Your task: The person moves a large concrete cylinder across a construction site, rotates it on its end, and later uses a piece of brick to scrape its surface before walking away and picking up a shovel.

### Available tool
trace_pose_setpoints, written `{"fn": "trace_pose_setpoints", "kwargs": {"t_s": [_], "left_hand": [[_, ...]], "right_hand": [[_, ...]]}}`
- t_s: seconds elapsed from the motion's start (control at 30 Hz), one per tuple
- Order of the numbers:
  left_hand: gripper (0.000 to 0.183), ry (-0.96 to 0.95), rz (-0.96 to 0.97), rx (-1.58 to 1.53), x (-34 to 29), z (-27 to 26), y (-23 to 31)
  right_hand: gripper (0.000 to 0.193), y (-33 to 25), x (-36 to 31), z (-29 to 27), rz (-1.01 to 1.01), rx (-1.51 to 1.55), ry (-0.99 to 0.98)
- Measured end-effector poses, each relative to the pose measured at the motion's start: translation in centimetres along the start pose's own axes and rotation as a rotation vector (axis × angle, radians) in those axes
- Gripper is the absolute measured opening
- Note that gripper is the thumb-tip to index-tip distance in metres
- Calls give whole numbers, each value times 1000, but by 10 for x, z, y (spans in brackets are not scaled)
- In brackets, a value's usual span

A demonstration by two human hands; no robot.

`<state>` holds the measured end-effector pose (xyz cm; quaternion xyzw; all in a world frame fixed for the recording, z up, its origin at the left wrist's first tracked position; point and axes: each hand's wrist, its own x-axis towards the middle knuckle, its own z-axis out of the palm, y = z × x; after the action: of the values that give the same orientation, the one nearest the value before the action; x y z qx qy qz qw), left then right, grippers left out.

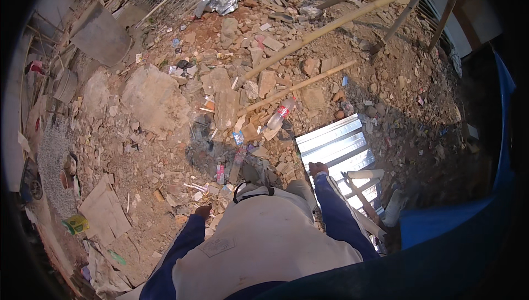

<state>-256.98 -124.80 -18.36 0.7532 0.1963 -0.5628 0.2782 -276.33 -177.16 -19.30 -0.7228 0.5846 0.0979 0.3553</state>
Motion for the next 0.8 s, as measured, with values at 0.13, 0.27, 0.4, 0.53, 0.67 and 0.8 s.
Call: {"fn": "trace_pose_setpoints", "kwargs": {"t_s": [0.13,0.27,0.4,0.53,0.67,0.8], "left_hand": [[30,34,412,-269,69,-66,-61],[31,84,771,1145,107,-119,-19],[28,-10,580,-71,92,-91,90],[33,197,414,-297,39,-80,123],[28,471,823,591,92,-96,65],[26,402,569,761,76,-111,66]], "right_hand": [[30,-126,-45,46,-316,64,-38],[30,-170,-61,48,-321,8,-121],[30,-57,37,68,-428,-897,-235],[37,-41,27,69,-562,-1316,-555],[33,-77,25,84,-307,-1015,-561],[30,-125,79,83,-287,-919,-661]]}}
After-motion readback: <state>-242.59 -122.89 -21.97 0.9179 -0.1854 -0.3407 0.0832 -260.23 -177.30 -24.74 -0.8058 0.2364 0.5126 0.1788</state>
